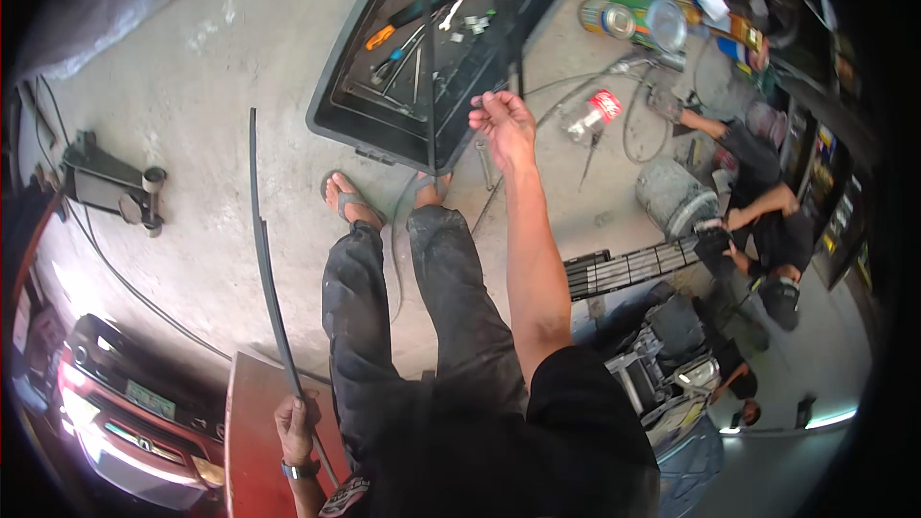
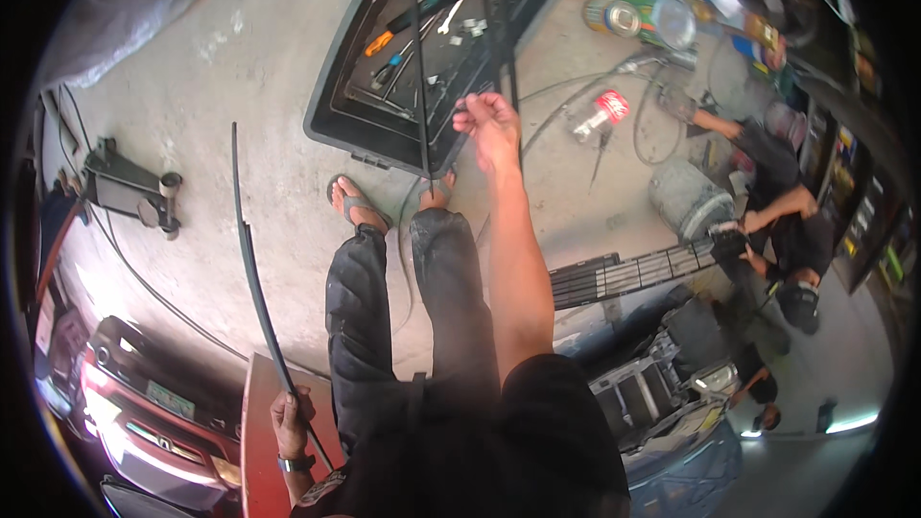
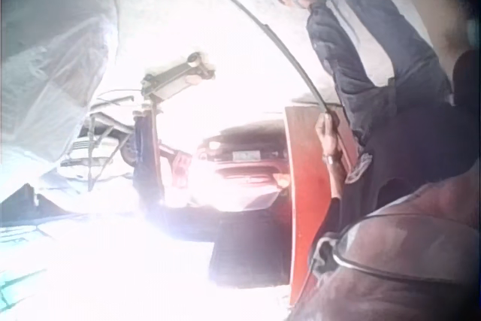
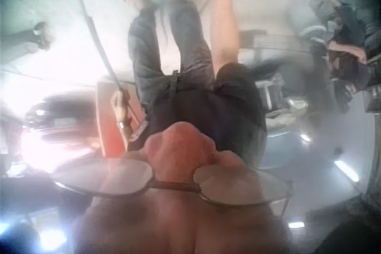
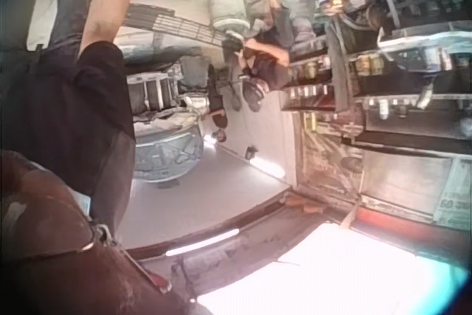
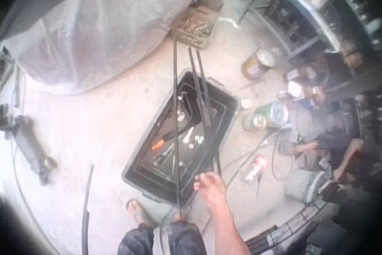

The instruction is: The person prepares and installs a long black window seal onto the door of a car, aligning the clips with the holes on the car door and pressing them into place.

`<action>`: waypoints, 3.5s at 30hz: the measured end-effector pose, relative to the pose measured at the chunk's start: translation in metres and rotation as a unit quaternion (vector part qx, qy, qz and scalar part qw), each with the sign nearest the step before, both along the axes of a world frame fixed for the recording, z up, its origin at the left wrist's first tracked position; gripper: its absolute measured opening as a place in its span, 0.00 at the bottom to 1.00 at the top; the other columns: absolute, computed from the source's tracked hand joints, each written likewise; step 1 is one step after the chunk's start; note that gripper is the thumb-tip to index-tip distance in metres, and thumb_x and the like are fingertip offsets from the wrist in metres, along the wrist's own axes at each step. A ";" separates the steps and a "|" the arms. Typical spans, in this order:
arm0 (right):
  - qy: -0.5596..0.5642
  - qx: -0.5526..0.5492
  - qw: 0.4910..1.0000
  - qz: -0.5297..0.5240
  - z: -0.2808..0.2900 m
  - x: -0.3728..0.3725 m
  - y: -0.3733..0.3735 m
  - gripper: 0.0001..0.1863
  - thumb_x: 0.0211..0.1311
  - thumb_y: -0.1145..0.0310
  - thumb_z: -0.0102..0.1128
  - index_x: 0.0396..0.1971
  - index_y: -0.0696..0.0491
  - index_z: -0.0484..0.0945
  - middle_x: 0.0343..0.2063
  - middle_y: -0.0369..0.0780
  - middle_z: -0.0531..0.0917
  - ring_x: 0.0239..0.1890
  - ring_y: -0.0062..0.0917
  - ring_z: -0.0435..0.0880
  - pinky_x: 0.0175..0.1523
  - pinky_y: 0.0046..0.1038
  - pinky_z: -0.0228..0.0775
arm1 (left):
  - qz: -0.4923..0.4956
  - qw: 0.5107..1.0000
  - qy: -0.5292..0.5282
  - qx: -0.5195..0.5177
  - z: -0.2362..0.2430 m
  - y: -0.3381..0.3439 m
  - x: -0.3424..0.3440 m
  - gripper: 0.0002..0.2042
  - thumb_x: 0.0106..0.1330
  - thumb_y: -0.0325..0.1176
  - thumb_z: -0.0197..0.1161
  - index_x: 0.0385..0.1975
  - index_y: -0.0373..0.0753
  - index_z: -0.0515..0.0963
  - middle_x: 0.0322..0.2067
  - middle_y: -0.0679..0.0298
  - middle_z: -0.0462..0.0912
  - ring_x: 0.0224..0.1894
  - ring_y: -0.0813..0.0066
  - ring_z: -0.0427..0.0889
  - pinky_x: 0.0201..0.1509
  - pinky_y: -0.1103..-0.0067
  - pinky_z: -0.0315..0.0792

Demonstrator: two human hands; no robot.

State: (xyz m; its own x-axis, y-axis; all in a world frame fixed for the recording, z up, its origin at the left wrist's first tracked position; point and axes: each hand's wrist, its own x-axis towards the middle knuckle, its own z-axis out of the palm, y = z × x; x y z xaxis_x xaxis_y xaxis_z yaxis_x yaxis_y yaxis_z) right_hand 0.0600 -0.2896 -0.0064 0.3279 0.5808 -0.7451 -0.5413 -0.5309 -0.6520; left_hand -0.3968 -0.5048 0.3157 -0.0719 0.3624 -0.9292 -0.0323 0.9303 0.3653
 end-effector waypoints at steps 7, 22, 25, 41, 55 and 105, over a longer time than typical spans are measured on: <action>0.159 0.221 0.960 -0.062 0.246 0.027 -0.030 0.04 0.67 0.73 0.60 0.39 0.54 0.76 0.35 0.44 0.85 0.31 0.26 0.86 0.37 0.27 0.81 | -0.091 0.989 -0.083 0.078 0.077 0.050 0.039 0.18 0.75 0.42 0.54 0.43 0.30 0.79 0.18 0.76 0.64 0.20 0.89 0.58 0.23 0.84 0.52; 0.007 0.440 0.889 -0.126 0.594 0.022 -0.217 0.05 0.67 0.73 0.61 0.40 0.54 0.76 0.35 0.44 0.85 0.33 0.28 0.86 0.37 0.30 0.82 | -0.388 0.865 -0.259 0.186 0.215 0.157 0.145 0.16 0.76 0.40 0.53 0.42 0.32 0.79 0.19 0.77 0.64 0.19 0.90 0.59 0.22 0.87 0.52; -0.045 0.446 0.868 -0.214 0.621 -0.017 -0.280 0.05 0.67 0.72 0.61 0.39 0.54 0.76 0.34 0.43 0.85 0.31 0.27 0.86 0.35 0.29 0.82 | -0.463 0.812 -0.294 0.199 0.233 0.150 0.160 0.16 0.76 0.41 0.53 0.42 0.33 0.80 0.19 0.77 0.64 0.20 0.90 0.59 0.23 0.87 0.52; -0.243 0.387 0.745 -0.485 0.666 -0.166 -0.558 0.07 0.67 0.70 0.60 0.42 0.56 0.77 0.25 0.37 0.81 0.23 0.23 0.81 0.29 0.27 0.73 | -0.693 0.619 -0.358 0.093 0.295 -0.017 0.184 0.16 0.77 0.40 0.51 0.43 0.33 0.80 0.19 0.81 0.59 0.19 0.92 0.53 0.21 0.86 0.47; -0.457 0.232 0.726 -0.459 0.736 -0.229 -0.714 0.06 0.64 0.77 0.60 0.39 0.60 0.80 0.28 0.39 0.83 0.30 0.20 0.84 0.37 0.23 0.78 | -0.751 0.525 -0.400 0.010 0.303 -0.164 0.208 0.16 0.76 0.41 0.52 0.45 0.33 0.79 0.20 0.79 0.62 0.19 0.90 0.55 0.22 0.87 0.49; -0.347 0.167 0.332 -0.861 0.641 -0.623 -1.098 0.12 0.73 0.71 0.51 0.48 0.61 0.77 0.36 0.46 0.86 0.42 0.34 0.88 0.49 0.33 0.83 | -0.946 0.048 -0.276 -0.160 0.287 -0.719 0.071 0.17 0.77 0.44 0.50 0.44 0.37 0.80 0.20 0.75 0.66 0.19 0.88 0.60 0.21 0.86 0.54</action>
State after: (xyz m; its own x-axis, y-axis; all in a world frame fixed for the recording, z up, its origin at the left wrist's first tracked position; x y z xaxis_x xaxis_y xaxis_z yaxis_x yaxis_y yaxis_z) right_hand -0.5625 -1.3875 0.6348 0.4131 -0.9011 -0.1319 0.4878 0.3413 -0.8035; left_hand -0.3261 -1.2238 0.6024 -0.1233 -0.8056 -0.5795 0.2988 -0.5870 0.7525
